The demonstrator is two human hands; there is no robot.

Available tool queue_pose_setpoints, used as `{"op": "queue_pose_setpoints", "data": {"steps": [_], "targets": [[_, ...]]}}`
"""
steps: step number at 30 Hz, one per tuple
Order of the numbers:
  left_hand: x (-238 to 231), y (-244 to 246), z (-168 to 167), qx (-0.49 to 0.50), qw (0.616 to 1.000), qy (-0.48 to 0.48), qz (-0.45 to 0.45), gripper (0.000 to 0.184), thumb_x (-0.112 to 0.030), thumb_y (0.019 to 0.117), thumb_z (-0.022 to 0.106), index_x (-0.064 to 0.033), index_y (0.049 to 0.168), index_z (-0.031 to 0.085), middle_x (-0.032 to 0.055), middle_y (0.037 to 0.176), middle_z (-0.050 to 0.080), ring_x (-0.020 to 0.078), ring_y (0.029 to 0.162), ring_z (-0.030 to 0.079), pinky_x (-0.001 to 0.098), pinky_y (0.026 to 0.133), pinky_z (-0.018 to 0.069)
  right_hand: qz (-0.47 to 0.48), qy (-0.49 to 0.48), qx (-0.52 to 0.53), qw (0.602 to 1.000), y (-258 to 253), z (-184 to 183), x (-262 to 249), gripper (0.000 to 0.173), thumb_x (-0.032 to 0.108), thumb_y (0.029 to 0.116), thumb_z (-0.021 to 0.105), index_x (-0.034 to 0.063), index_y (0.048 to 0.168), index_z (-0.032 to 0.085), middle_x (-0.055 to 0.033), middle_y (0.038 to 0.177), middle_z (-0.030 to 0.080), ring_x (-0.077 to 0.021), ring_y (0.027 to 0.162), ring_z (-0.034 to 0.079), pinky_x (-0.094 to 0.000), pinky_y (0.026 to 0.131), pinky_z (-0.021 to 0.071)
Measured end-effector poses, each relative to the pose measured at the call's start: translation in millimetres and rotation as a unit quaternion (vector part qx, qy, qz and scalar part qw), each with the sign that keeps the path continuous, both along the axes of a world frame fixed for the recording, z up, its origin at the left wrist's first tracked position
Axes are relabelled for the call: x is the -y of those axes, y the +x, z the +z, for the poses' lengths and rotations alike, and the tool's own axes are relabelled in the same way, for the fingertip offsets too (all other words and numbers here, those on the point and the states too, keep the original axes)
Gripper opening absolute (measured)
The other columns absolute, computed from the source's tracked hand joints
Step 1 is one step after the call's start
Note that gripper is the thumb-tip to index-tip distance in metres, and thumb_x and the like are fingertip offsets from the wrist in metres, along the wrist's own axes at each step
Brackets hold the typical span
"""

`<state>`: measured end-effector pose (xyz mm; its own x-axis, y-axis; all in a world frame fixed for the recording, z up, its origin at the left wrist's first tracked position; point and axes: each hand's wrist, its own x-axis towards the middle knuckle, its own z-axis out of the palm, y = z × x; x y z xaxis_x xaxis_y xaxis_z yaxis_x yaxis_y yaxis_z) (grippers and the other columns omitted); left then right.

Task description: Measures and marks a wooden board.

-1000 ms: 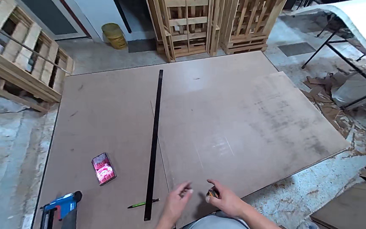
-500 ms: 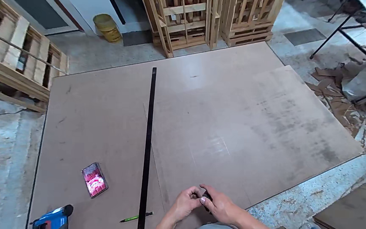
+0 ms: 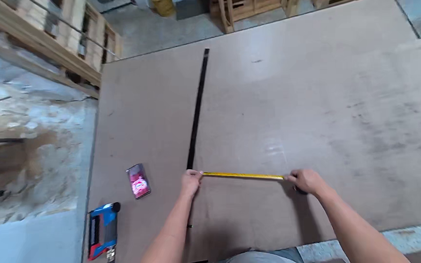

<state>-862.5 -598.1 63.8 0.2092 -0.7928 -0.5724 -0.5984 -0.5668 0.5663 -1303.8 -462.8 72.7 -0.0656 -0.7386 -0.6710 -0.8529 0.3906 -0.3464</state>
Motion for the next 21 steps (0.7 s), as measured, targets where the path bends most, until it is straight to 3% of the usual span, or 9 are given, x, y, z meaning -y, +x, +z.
{"op": "queue_pose_setpoints", "data": {"steps": [3, 6, 12, 21], "targets": [[14.1, -4.2, -29.1, 0.089, 0.996, -0.020, -0.019, 0.036, -0.031, 0.0994, 0.070, 0.0018, 0.114, 0.068, 0.0251, 0.105, 0.070, 0.0403, 0.102, 0.068, 0.0623, 0.092, 0.0526, -0.024, 0.009, -0.067, 0.997, -7.2, -10.6, 38.9, 0.050, 0.061, 0.1001, 0.053, 0.0158, 0.098, 0.075, -0.0139, 0.096, 0.073, -0.0366, 0.097, 0.070, -0.0647, 0.081, 0.0546], [18.7, -14.0, -31.9, 0.140, 0.990, -0.025, -0.020, 0.036, -0.032, 0.0994, 0.070, 0.0010, 0.114, 0.069, 0.0263, 0.110, 0.069, 0.0435, 0.110, 0.066, 0.0656, 0.096, 0.0495, -0.052, 0.017, -0.101, 0.993, -1.8, -15.0, 65.4, 0.049, 0.058, 0.1001, 0.053, 0.0147, 0.102, 0.075, -0.0153, 0.102, 0.073, -0.0379, 0.101, 0.070, -0.0649, 0.080, 0.0548], [22.9, -21.9, -24.6, 0.170, 0.985, -0.025, 0.009, 0.036, -0.035, 0.0996, 0.069, -0.0020, 0.113, 0.071, 0.0238, 0.111, 0.071, 0.0422, 0.111, 0.066, 0.0654, 0.097, 0.0487, -0.041, -0.005, -0.136, 0.990, -10.4, -19.1, 90.0, 0.045, 0.051, 0.1035, 0.051, 0.0135, 0.106, 0.075, -0.0147, 0.109, 0.073, -0.0372, 0.105, 0.070, -0.0633, 0.080, 0.0557], [33.6, -9.6, -32.0, 0.147, 0.989, 0.007, 0.016, 0.040, -0.038, 0.0984, 0.071, -0.0005, 0.112, 0.072, 0.0247, 0.111, 0.070, 0.0417, 0.110, 0.065, 0.0649, 0.095, 0.0486, -0.028, 0.025, -0.146, 0.989, -21.6, -19.3, 107.1, 0.041, 0.051, 0.1006, 0.055, 0.0154, 0.101, 0.076, -0.0146, 0.102, 0.074, -0.0372, 0.100, 0.071, -0.0636, 0.077, 0.0553]]}}
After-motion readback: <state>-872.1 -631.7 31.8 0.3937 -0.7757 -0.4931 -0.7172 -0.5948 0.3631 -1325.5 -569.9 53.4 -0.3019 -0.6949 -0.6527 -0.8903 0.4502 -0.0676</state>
